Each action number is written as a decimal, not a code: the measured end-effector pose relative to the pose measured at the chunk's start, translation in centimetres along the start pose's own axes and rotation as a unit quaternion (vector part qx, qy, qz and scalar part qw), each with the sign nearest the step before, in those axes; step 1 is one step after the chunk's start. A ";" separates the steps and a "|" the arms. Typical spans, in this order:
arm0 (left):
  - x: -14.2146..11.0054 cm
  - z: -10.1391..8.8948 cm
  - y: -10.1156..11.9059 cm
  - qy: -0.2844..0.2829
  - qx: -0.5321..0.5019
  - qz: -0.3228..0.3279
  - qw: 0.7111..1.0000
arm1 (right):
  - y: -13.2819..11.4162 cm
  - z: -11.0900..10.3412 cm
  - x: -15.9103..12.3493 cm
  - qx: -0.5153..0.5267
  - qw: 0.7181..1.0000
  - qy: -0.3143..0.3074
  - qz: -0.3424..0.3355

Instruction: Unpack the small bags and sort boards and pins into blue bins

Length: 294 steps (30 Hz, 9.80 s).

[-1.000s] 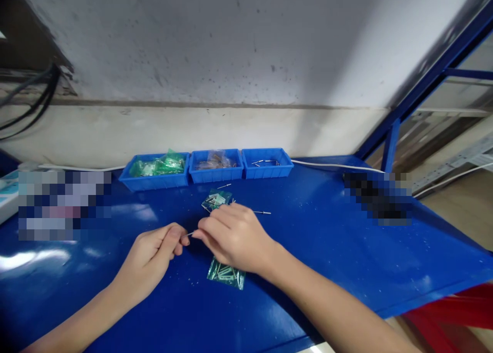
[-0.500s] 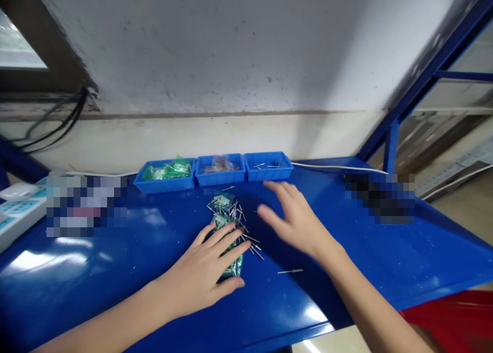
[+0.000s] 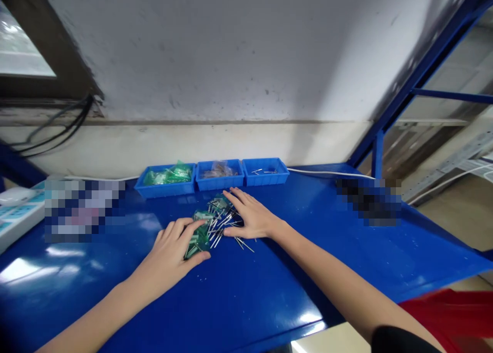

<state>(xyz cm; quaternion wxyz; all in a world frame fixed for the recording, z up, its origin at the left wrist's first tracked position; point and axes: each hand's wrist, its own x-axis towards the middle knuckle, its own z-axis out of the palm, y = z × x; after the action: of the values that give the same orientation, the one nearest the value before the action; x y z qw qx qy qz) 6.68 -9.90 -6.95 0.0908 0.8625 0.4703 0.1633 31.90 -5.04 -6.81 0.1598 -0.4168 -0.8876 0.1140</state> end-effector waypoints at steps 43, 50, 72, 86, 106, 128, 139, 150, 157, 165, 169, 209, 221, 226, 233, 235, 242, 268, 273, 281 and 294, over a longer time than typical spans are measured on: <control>-0.1 -1.8 -0.5 0.084 -0.385 -0.083 0.915 | -9.9 1.2 -0.9 0.102 0.940 0.319 -0.065; -0.6 -1.5 0.4 0.218 -0.125 0.131 0.959 | -10.1 0.5 -0.1 0.308 0.930 0.180 0.093; 7.0 -10.8 -9.2 0.189 0.016 -0.026 0.982 | -9.5 1.2 -0.6 0.113 0.972 0.201 0.046; 8.3 -8.5 -12.4 0.019 0.182 -0.126 0.975 | -9.1 0.5 -0.8 0.135 0.977 0.149 0.070; 3.4 -2.5 -5.0 0.082 -0.085 -0.085 0.989 | -7.5 0.5 -0.2 0.163 0.947 0.274 0.043; 0.8 -2.5 1.3 0.022 -0.507 -0.105 0.855 | -9.1 0.5 -0.9 0.150 0.936 0.318 -0.021; 0.3 -1.7 1.1 0.209 -0.224 0.083 0.948 | -10.0 -0.2 -0.3 0.348 0.912 0.179 0.122; 1.2 -2.2 0.8 0.019 -0.521 -0.136 0.843 | -9.4 0.9 -0.8 0.045 0.963 0.259 -0.058; 3.8 -7.8 -4.4 0.196 -0.053 -0.078 0.976 | -9.6 0.9 -0.9 0.064 0.966 0.248 -0.029; 8.8 -9.5 -8.9 0.076 0.118 -0.037 0.989 | -9.3 0.9 -0.8 0.080 0.966 0.245 -0.004; 10.6 -9.9 -9.4 0.049 0.159 -0.036 0.985 | -9.2 0.7 -0.9 0.085 0.966 0.244 -0.001; 4.6 -0.4 -2.0 0.023 -0.115 -0.036 0.993 | -5.9 1.2 0.1 0.061 0.980 0.157 0.102; 3.8 0.4 -0.8 0.004 -0.071 -0.018 0.997 | -6.9 3.0 0.7 -0.015 0.966 0.178 0.185; 3.5 -0.5 0.1 0.042 -0.162 -0.059 0.984 | -7.4 2.2 1.0 0.140 0.945 0.252 0.154; 2.0 -2.5 1.0 0.066 -0.549 -0.217 0.804 | -8.8 1.2 -0.3 0.019 0.959 0.280 -0.047; 2.0 -2.4 1.0 0.066 -0.578 -0.220 0.783 | -8.9 1.3 -0.3 -0.007 0.964 0.257 -0.060; 1.4 -1.8 1.5 0.233 -0.416 -0.100 0.873 | -9.1 0.9 0.2 0.221 0.941 0.236 0.099; 2.5 -5.3 -1.7 0.143 -0.274 -0.099 0.946 | -9.2 1.7 -0.5 0.101 0.957 0.270 0.015; 3.6 -8.3 -8.8 0.269 -0.017 -0.174 0.947 | -9.2 1.6 -0.5 0.138 0.961 0.234 0.057; 5.9 -8.4 -12.7 0.141 0.101 -0.128 0.977 | -9.0 1.6 -0.4 0.149 0.964 0.207 0.071; 4.3 -3.6 -7.0 0.156 0.098 -0.003 0.983 | -5.4 0.5 0.1 0.098 0.977 0.156 0.112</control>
<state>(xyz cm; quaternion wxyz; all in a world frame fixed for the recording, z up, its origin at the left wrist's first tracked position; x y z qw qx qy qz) 2.06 -2.46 -4.88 -0.0679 0.8296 0.4953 0.2486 27.83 -8.43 -5.44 0.3224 -0.5082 -0.7842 0.1511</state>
